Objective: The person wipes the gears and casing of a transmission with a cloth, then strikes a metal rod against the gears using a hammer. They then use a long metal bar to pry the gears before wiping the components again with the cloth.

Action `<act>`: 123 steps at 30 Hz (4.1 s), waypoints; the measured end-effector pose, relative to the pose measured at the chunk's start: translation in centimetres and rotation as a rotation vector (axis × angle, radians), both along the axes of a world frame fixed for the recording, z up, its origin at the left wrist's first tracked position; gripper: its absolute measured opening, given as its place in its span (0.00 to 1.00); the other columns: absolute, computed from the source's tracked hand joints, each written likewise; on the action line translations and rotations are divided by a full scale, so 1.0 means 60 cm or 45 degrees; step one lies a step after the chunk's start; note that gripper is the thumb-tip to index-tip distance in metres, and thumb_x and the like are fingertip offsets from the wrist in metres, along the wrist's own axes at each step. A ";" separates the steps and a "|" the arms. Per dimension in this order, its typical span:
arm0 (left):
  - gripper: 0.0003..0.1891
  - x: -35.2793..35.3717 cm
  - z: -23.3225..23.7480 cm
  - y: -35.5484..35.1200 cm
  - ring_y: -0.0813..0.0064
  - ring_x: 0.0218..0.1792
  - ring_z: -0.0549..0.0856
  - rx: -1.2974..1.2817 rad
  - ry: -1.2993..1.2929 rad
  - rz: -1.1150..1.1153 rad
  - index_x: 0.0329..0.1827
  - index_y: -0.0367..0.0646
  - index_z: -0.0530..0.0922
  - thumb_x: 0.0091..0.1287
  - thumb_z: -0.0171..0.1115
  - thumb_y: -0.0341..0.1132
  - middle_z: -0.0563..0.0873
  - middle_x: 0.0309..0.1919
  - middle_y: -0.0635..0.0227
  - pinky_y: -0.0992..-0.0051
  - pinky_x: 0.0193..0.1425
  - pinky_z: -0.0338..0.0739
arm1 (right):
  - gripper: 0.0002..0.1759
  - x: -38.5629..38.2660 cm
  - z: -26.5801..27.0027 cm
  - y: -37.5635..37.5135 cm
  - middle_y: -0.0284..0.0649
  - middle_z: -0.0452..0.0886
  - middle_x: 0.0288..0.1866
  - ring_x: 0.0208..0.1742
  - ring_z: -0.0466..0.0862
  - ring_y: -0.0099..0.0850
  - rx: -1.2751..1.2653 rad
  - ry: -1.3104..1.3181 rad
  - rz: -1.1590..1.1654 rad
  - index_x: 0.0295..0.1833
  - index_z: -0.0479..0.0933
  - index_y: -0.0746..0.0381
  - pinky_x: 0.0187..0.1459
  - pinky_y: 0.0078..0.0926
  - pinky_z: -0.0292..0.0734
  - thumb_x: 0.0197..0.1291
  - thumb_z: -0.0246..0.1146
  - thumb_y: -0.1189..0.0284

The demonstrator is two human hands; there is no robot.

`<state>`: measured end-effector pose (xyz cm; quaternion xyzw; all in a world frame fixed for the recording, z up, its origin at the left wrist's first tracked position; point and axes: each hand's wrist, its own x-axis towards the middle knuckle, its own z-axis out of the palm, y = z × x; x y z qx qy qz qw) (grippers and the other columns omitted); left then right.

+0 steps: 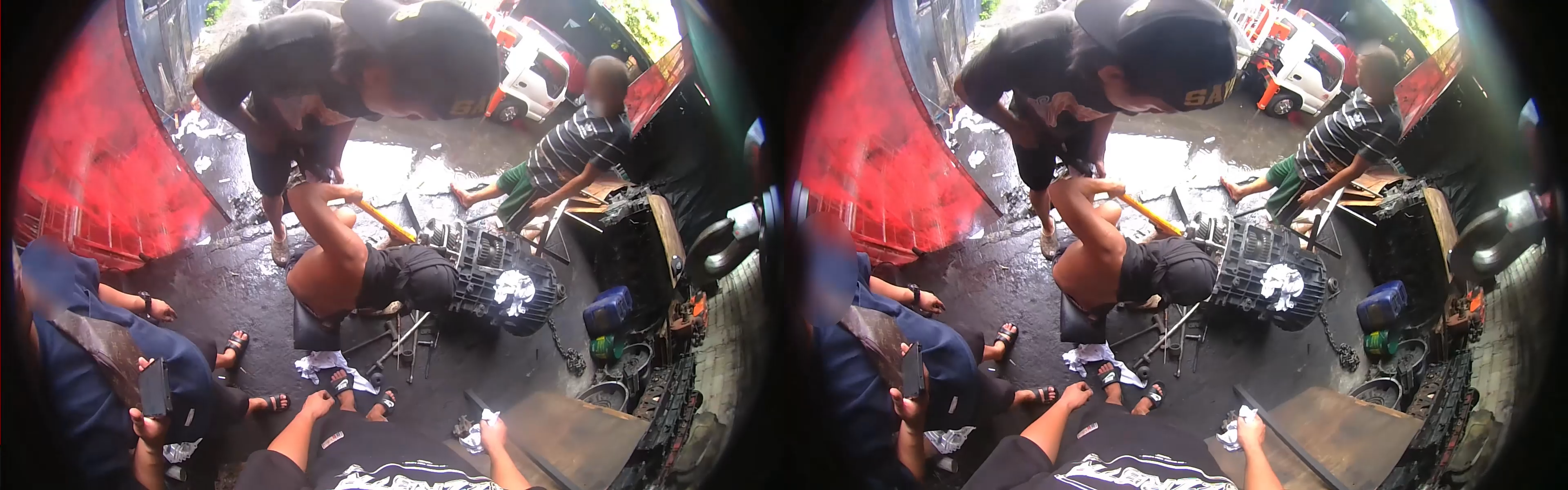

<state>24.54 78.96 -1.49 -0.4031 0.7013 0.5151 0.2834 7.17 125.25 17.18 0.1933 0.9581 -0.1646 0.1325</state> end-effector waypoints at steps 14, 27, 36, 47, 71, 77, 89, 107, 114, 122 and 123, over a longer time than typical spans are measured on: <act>0.38 0.034 0.150 -0.110 0.51 0.63 0.77 -0.329 0.075 -0.269 0.67 0.26 0.68 0.62 0.64 0.49 0.78 0.60 0.39 0.61 0.71 0.67 | 0.15 -0.181 -0.036 -0.034 0.43 0.83 0.48 0.49 0.85 0.38 -1.925 0.224 -0.851 0.54 0.77 0.63 0.50 0.46 0.82 0.64 0.60 0.70; 0.12 -0.437 0.762 0.155 0.70 0.46 0.84 -0.200 1.444 -0.448 0.48 0.40 0.80 0.67 0.63 0.37 0.85 0.42 0.61 0.70 0.52 0.77 | 0.18 -0.361 0.820 -0.070 0.43 0.78 0.51 0.54 0.79 0.35 -0.784 2.544 0.863 0.55 0.73 0.62 0.57 0.35 0.75 0.62 0.64 0.69; 0.11 -0.495 0.786 0.281 0.79 0.39 0.80 0.111 1.549 -0.281 0.49 0.40 0.80 0.70 0.60 0.37 0.83 0.37 0.69 0.75 0.45 0.76 | 0.24 -0.395 0.883 -0.189 0.43 0.83 0.36 0.38 0.85 0.35 0.739 2.104 1.108 0.52 0.76 0.64 0.48 0.39 0.80 0.63 0.61 0.54; 0.10 -0.431 0.764 0.294 0.83 0.39 0.79 -0.078 1.342 -0.132 0.48 0.39 0.79 0.69 0.61 0.36 0.82 0.35 0.71 0.80 0.46 0.74 | 0.11 -0.513 0.838 -0.245 0.34 0.75 0.28 0.29 0.78 0.25 -0.989 1.833 1.691 0.38 0.73 0.61 0.33 0.22 0.75 0.69 0.49 0.67; 0.07 0.206 0.133 0.359 0.75 0.24 0.82 -0.007 -0.093 0.734 0.42 0.39 0.78 0.67 0.62 0.33 0.84 0.28 0.65 0.75 0.25 0.76 | 0.08 -0.490 0.847 -0.143 0.36 0.79 0.21 0.23 0.82 0.32 0.076 2.413 1.158 0.26 0.80 0.58 0.30 0.28 0.78 0.53 0.63 0.67; 0.08 -0.027 0.195 0.340 0.82 0.29 0.80 0.028 0.318 0.455 0.46 0.39 0.79 0.68 0.62 0.33 0.83 0.32 0.70 0.79 0.30 0.74 | 0.06 -0.482 0.838 -0.141 0.33 0.77 0.24 0.27 0.81 0.27 0.432 2.603 1.276 0.28 0.81 0.55 0.32 0.24 0.77 0.54 0.64 0.66; 0.10 -0.578 0.616 0.375 0.80 0.36 0.80 -0.081 1.232 -0.354 0.45 0.37 0.80 0.66 0.62 0.33 0.83 0.35 0.70 0.76 0.41 0.75 | 0.14 -0.531 0.791 -0.071 0.30 0.78 0.31 0.31 0.82 0.27 -0.274 3.053 1.477 0.42 0.79 0.50 0.28 0.25 0.79 0.50 0.68 0.59; 0.32 -1.553 -0.134 0.968 0.47 0.72 0.61 -1.105 1.119 -0.566 0.71 0.51 0.66 0.64 0.62 0.48 0.61 0.72 0.47 0.49 0.71 0.58 | 0.30 -1.331 -0.481 0.627 0.52 0.81 0.56 0.56 0.81 0.52 -0.311 0.754 -0.072 0.60 0.73 0.61 0.57 0.43 0.76 0.51 0.69 0.64; 0.34 -1.698 -0.289 1.031 0.47 0.77 0.52 -1.298 0.766 -0.470 0.76 0.60 0.61 0.64 0.58 0.48 0.50 0.78 0.49 0.51 0.74 0.54 | 0.39 -1.484 -0.567 0.626 0.43 0.81 0.56 0.53 0.83 0.48 -0.095 0.326 -0.029 0.64 0.71 0.54 0.51 0.47 0.78 0.46 0.73 0.52; 0.37 -1.707 -0.309 1.003 0.43 0.76 0.50 -1.145 0.762 -0.403 0.76 0.65 0.62 0.60 0.61 0.47 0.49 0.78 0.49 0.46 0.74 0.50 | 0.38 -1.491 -0.583 0.617 0.44 0.83 0.53 0.51 0.83 0.48 0.056 0.296 -0.047 0.63 0.73 0.54 0.49 0.48 0.77 0.44 0.74 0.54; 0.37 -1.702 -0.315 1.004 0.44 0.77 0.50 -1.163 0.767 -0.398 0.76 0.65 0.61 0.60 0.61 0.48 0.49 0.78 0.49 0.47 0.74 0.50 | 0.38 -1.498 -0.567 0.606 0.44 0.83 0.54 0.51 0.83 0.48 0.097 0.179 -0.086 0.62 0.73 0.54 0.49 0.48 0.77 0.45 0.73 0.53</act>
